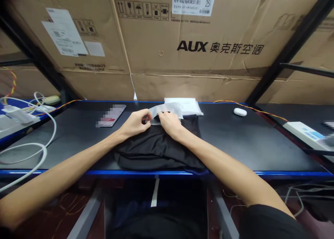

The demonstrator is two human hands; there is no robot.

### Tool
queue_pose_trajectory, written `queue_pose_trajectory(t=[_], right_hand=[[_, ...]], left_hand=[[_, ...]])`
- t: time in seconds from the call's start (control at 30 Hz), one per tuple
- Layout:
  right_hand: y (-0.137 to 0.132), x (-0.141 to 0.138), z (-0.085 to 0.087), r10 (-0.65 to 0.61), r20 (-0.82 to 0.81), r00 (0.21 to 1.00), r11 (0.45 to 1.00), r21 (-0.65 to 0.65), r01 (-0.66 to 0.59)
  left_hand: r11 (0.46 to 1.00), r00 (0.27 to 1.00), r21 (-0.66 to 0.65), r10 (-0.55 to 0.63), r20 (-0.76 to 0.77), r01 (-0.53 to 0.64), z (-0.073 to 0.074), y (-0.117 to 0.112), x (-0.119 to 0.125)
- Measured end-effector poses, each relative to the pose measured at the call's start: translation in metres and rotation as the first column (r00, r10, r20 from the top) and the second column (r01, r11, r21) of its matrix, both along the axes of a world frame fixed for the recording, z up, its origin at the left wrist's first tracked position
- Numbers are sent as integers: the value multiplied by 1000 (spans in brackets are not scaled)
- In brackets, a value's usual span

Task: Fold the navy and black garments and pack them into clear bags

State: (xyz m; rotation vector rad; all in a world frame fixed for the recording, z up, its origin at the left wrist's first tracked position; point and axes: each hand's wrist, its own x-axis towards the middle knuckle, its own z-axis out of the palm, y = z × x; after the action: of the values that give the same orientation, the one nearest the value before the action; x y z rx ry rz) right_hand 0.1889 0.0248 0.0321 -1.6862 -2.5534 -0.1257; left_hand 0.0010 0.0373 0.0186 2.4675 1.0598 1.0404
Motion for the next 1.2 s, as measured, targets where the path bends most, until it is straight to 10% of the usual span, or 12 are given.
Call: queue_pose_trajectory(t=[1.2], right_hand=[[-34,2,-28,120,45,992,986,109,-124]], left_hand=[[997,997,59,58,-55,-54,0,10,-12]])
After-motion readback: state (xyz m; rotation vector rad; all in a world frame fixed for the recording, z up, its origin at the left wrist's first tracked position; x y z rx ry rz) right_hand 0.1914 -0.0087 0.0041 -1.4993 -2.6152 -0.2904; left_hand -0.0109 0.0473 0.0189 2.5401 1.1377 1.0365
